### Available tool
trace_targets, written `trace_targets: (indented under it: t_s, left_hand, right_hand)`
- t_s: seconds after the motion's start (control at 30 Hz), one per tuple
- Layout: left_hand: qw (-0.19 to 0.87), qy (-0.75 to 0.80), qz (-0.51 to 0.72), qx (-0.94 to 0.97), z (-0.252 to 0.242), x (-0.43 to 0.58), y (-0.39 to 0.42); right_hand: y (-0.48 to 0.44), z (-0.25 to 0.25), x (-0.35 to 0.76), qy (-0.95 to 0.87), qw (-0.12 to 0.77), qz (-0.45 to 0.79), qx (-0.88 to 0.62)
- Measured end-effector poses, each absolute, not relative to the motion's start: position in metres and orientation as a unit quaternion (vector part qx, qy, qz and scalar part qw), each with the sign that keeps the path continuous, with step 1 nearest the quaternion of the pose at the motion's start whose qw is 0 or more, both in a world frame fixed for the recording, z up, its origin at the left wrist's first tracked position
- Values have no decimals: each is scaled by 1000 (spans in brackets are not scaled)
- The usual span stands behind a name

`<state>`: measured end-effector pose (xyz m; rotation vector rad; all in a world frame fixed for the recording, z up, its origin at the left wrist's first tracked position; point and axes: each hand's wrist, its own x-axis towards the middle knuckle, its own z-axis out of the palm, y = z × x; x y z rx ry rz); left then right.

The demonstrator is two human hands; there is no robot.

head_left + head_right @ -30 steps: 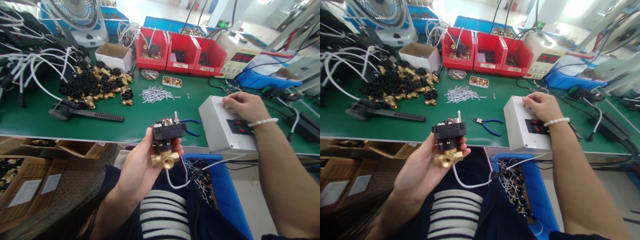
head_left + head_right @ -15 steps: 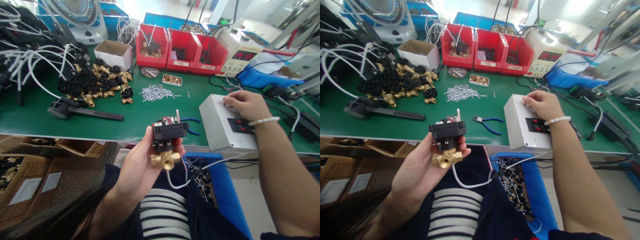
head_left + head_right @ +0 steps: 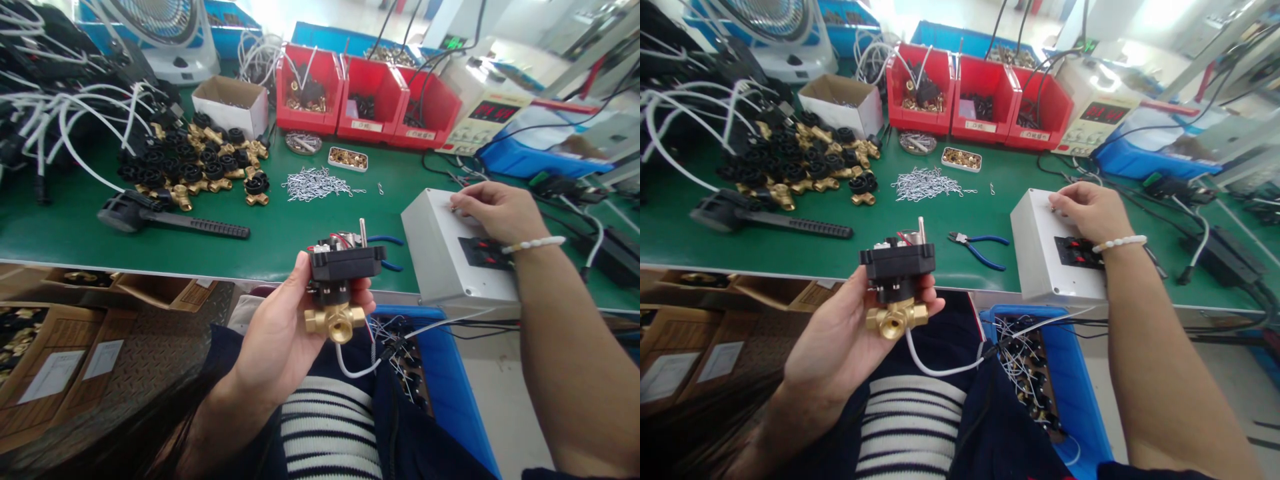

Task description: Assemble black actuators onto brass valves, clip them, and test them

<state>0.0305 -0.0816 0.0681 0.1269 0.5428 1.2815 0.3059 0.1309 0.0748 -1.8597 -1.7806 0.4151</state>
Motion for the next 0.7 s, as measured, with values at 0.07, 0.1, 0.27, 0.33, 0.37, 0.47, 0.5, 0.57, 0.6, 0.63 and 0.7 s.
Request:
trace_targets:
  t_s: [0.07, 0.1, 0.27, 0.33, 0.37, 0.47, 0.5, 0.57, 0.6, 0.63, 0.7]
  left_hand:
    - [764, 249, 593, 63, 68, 31, -82]
    - [763, 247, 594, 64, 67, 31, -83]
    - [761, 241, 600, 60, 68, 31, -81]
    - [766, 235, 597, 46, 68, 30, -81]
    - [777, 221, 588, 36, 68, 30, -80]
    - [824, 121, 554, 8, 64, 29, -78]
    - [834, 82, 545, 6, 62, 29, -78]
    - [842, 28, 539, 7, 58, 28, -77]
    - [843, 14, 538, 9, 56, 27, -77]
    - [845, 5, 535, 11, 55, 25, -78]
    - [850, 0, 526, 14, 57, 21, -82]
  right_hand:
    - [132, 73, 308, -663, 260, 148, -687]
    - [132, 72, 308, -664, 258, 144, -687]
    - [133, 69, 306, -663, 250, 131, -693]
    - [132, 70, 304, -663, 244, 128, -696]
    - [131, 71, 303, -662, 241, 128, -698]
    - [128, 75, 301, -662, 229, 132, -701]
    - [128, 75, 301, -663, 225, 135, -701]
    - [129, 75, 301, -666, 221, 144, -698]
    - [131, 74, 302, -667, 220, 149, -696]
    - [133, 73, 302, -668, 224, 156, -692]
    - [135, 74, 300, -674, 238, 166, -679]
